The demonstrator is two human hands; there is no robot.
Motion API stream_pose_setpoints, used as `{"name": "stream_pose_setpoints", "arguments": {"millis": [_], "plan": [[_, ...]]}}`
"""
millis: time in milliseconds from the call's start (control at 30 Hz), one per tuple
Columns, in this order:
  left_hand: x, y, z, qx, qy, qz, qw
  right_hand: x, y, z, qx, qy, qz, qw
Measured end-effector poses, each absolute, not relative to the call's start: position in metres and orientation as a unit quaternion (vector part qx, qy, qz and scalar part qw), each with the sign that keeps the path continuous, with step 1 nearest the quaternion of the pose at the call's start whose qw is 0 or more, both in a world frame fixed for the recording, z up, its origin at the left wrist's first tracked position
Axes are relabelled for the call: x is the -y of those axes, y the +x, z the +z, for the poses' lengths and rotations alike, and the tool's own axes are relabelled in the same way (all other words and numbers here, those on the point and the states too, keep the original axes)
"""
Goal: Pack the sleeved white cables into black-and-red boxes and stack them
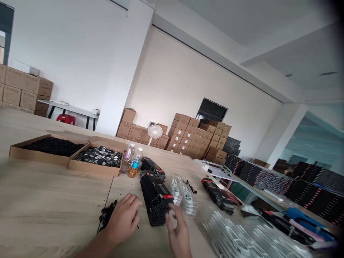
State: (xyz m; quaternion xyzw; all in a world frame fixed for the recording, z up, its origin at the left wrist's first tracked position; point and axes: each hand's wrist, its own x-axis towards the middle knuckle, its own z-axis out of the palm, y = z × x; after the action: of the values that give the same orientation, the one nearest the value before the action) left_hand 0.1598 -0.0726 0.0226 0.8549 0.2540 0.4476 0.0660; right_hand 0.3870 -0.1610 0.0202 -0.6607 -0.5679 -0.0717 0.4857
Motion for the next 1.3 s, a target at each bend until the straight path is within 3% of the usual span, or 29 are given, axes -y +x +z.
{"name": "stream_pose_setpoints", "arguments": {"millis": [200, 300, 367, 467, 533, 600, 700, 833, 1000, 1300], "plan": [[0.068, 0.167, 0.012, -0.249, 0.846, 0.457, 0.110, 0.100, 0.401, 0.039, 0.595, -0.744, -0.103, 0.288], [0.068, 0.162, 0.015, -0.243, 0.841, 0.445, 0.186, 0.103, 0.407, 0.020, 0.611, -0.720, -0.181, 0.275], [0.070, 0.161, 0.021, -0.252, 0.814, 0.436, 0.289, 0.114, 0.406, 0.010, 0.619, -0.684, -0.247, 0.297], [0.073, 0.164, 0.029, -0.210, 0.712, 0.414, 0.527, 0.128, 0.379, 0.012, 0.657, -0.604, -0.318, 0.319], [0.071, 0.164, 0.032, -0.155, 0.599, 0.404, 0.674, 0.127, 0.345, 0.024, 0.716, -0.530, -0.313, 0.328], [0.063, 0.161, 0.034, -0.147, 0.468, 0.435, 0.755, 0.115, 0.310, 0.039, 0.780, -0.474, -0.243, 0.328], [0.043, 0.146, 0.037, -0.210, 0.320, 0.518, 0.765, 0.090, 0.284, 0.054, 0.840, -0.418, -0.154, 0.309], [0.022, 0.123, 0.040, -0.287, 0.296, 0.546, 0.730, 0.072, 0.303, 0.038, 0.801, -0.477, -0.041, 0.360], [0.019, 0.123, 0.032, -0.347, 0.366, 0.528, 0.683, 0.077, 0.319, 0.010, 0.799, -0.511, 0.170, 0.268], [0.028, 0.136, 0.031, -0.411, 0.405, 0.501, 0.645, 0.078, 0.316, 0.012, 0.769, -0.557, 0.176, 0.261]]}}
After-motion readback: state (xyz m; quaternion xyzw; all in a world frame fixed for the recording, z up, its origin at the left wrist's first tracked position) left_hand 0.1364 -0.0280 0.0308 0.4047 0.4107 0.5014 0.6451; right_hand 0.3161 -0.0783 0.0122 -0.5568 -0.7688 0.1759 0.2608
